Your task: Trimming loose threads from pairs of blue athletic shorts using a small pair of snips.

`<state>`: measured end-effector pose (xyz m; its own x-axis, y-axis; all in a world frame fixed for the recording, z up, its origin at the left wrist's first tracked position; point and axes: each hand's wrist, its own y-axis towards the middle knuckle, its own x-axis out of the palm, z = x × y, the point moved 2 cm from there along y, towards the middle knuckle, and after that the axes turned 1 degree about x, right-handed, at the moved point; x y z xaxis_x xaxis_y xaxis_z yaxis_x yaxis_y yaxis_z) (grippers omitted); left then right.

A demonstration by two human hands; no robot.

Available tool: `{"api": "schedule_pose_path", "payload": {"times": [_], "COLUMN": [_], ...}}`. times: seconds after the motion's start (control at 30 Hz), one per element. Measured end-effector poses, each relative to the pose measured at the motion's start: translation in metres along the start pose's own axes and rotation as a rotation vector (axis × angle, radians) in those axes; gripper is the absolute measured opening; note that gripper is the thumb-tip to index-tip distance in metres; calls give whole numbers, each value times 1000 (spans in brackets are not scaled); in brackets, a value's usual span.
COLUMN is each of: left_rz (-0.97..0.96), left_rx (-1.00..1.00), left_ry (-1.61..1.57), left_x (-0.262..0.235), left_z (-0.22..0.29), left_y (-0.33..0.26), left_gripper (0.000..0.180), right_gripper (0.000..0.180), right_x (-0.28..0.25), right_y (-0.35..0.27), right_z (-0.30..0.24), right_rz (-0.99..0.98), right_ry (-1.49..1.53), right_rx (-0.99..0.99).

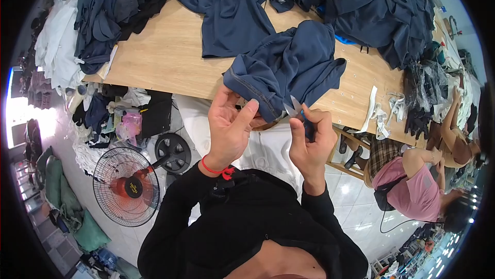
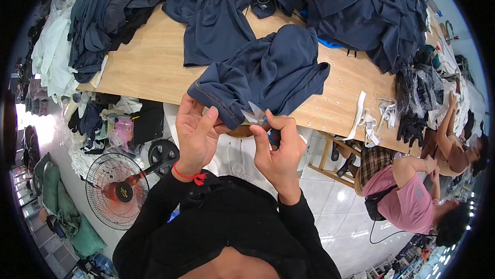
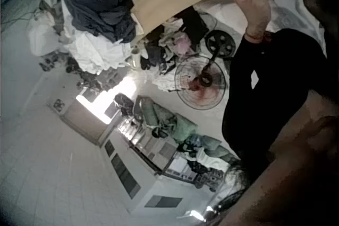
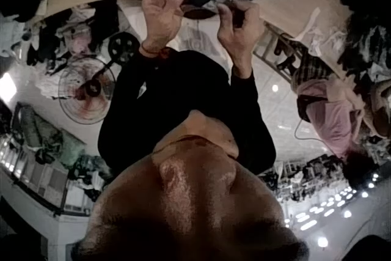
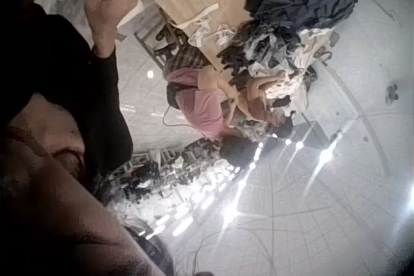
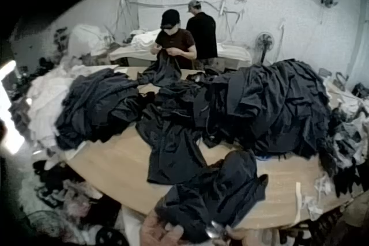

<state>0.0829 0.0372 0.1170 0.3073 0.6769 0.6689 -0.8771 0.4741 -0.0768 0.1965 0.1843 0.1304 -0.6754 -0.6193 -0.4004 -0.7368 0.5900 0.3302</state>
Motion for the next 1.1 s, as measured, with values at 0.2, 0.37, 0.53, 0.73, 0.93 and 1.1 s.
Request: {"api": "schedule_pose_path", "payload": {"times": [0.2,0.37,0.53,0.73,0.93,1.1], "left_rz": [16,-9,-24,-26,-27,-20], "left_rx": [55,86,108,120,122,120], "left_ry": [58,123,176,205,216,207], "left_x": [-3,-3,0,-1,-2,-2], "left_z": [-3,-2,0,0,-1,-1], "left_y": [-1,-3,-5,-5,-4,-3], "left_gripper": [44,42,40,40,41,41], "right_gripper": [34,34,32,27,23,24], "right_x": [7,10,10,9,9,10], "right_y": [3,4,6,6,6,6], "right_z": [-16,-24,-26,-26,-23,-25], "right_rz": [-90,-94,-72,-72,-52,-56], "right_ry": [-3,-32,-50,-65,-79,-46], "right_rx": [-96,-116,-183,-154,-181,-80]}}
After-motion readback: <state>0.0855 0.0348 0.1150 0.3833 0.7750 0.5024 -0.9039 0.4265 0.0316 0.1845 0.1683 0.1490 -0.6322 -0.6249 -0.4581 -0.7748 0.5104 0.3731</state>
